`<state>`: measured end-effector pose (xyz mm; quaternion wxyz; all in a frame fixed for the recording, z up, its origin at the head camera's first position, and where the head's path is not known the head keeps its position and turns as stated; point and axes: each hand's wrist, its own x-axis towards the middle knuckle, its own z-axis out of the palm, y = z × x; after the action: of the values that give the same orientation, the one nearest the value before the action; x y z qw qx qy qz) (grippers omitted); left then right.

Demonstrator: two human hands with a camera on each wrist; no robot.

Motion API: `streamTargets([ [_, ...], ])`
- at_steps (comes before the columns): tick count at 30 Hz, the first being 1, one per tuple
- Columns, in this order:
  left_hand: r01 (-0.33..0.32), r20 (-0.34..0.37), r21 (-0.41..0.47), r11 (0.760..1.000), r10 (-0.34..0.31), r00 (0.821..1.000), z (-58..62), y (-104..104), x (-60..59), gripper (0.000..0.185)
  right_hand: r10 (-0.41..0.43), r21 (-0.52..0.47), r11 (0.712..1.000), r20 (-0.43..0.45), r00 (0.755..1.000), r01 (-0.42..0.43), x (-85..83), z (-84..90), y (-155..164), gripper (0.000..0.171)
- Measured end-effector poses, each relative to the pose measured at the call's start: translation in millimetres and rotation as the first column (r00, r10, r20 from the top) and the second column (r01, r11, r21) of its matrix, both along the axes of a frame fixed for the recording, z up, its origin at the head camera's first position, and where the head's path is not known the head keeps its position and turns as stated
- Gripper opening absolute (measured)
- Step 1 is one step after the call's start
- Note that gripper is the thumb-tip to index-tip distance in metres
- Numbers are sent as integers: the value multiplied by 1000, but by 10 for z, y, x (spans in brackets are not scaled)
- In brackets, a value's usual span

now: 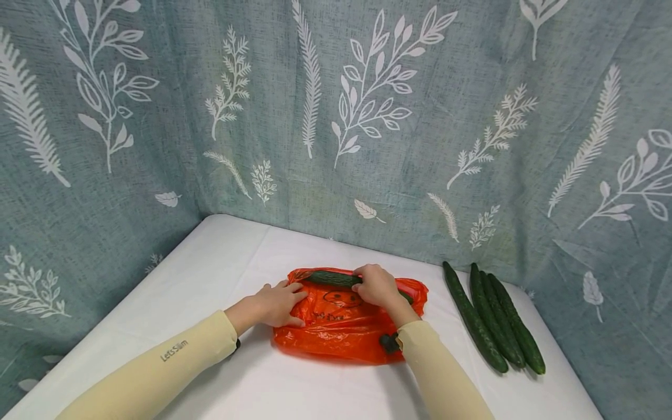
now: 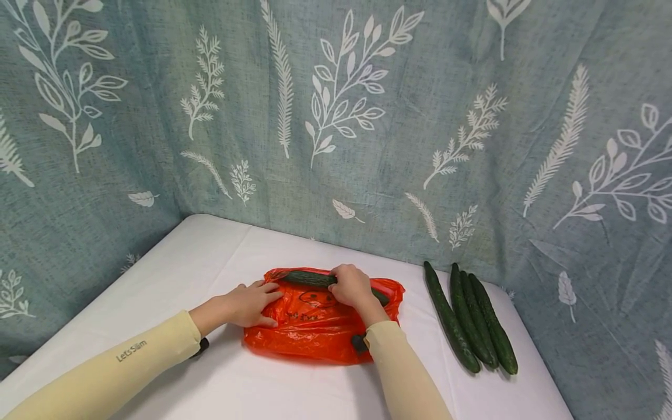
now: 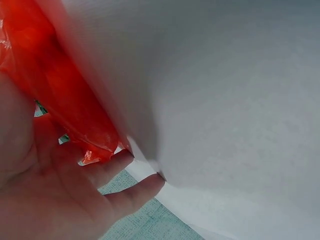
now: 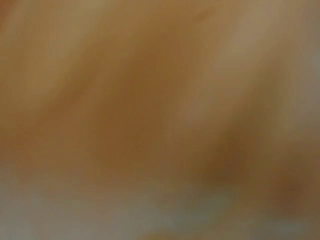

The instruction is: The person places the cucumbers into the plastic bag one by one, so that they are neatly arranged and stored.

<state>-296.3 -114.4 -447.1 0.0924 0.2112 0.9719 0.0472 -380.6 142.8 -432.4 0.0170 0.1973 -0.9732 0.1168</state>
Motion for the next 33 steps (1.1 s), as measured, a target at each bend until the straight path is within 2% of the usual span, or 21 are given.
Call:
streamTargets([
  [8, 1, 8, 1, 1000, -1, 1000, 22, 9, -8, 79, -18, -3, 1000, 26, 1000, 18, -35, -23, 0, 32],
  [13, 0, 12, 0, 1000, 0, 1000, 2, -6, -17, 79, 2, 3, 1000, 45, 999, -2, -52, -24, 13, 33],
  [19, 25, 24, 6, 1000, -25, 999, -6, -30, -26, 79, 17, -69, 998, 80, 997, -12, -18, -32, 141, 36],
  [22, 33, 35, 9, 999, -34, 999, 5, -54, -37, 79, -25, -73, 997, 78, 997, 31, 1, -27, 249, 38],
  [27, 36, 55, 27, 999, -37, 998, 33, -91, -62, 79, -147, -16, 989, 89, 985, 149, 8, -35, 435, 41],
  [33, 42, 64, 44, 998, -45, 997, 9, -93, -100, 80, -156, -8, 987, 89, 984, 158, -17, -68, 539, 38],
])
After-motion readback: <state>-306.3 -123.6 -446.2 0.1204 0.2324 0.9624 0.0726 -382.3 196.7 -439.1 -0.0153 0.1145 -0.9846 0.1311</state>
